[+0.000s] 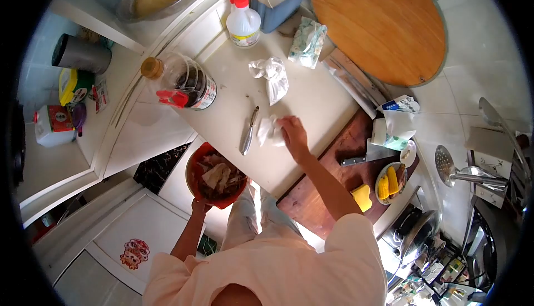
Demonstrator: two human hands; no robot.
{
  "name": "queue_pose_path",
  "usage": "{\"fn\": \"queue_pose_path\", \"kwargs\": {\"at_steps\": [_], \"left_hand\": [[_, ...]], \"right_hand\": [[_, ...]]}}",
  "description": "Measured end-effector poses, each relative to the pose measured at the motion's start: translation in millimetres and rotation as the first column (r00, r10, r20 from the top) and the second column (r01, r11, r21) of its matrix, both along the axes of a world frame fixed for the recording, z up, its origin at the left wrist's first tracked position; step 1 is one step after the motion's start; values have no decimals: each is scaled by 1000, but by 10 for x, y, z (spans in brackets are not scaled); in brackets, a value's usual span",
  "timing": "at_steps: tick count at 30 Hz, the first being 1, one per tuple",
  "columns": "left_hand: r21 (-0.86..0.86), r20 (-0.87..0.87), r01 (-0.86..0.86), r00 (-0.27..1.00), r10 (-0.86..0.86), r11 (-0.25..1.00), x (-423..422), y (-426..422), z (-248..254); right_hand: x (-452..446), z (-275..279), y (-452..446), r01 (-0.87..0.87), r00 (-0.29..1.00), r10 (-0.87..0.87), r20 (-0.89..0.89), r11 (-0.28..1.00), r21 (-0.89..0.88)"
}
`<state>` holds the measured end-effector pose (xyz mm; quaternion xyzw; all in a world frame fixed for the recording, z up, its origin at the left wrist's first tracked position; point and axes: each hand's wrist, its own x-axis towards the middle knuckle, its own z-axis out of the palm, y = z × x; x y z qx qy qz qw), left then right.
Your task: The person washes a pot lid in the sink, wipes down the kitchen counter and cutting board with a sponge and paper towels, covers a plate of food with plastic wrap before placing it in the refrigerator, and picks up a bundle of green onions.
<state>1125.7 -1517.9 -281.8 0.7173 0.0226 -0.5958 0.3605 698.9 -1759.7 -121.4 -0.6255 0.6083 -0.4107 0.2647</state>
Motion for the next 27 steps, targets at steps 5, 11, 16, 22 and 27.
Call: {"fn": "queue_pose_path", "kwargs": {"at_steps": [5, 11, 16, 22, 27], "left_hand": [[-45, -25, -18, 1000, 17, 999, -50, -78, 115], [-5, 1, 7, 1000, -7, 1000, -110, -147, 234], [90, 33, 33, 999, -36, 995, -152, -205, 416], [13, 9, 37, 999, -37, 999, -73, -81, 150], [-77, -76, 11, 997, -17, 997, -20, -60, 108]], "right_hand": [[21, 204, -271, -40, 999, 40, 1, 999, -10], [-81, 190, -1269, -11, 997, 2, -72, 991, -136], [-148, 384, -963, -151, 895, 76, -440, 979, -138], [368, 438, -482, -551, 614, 517, -597, 822, 144], [429, 554, -605, -694, 491, 537, -686, 717, 65]]}}
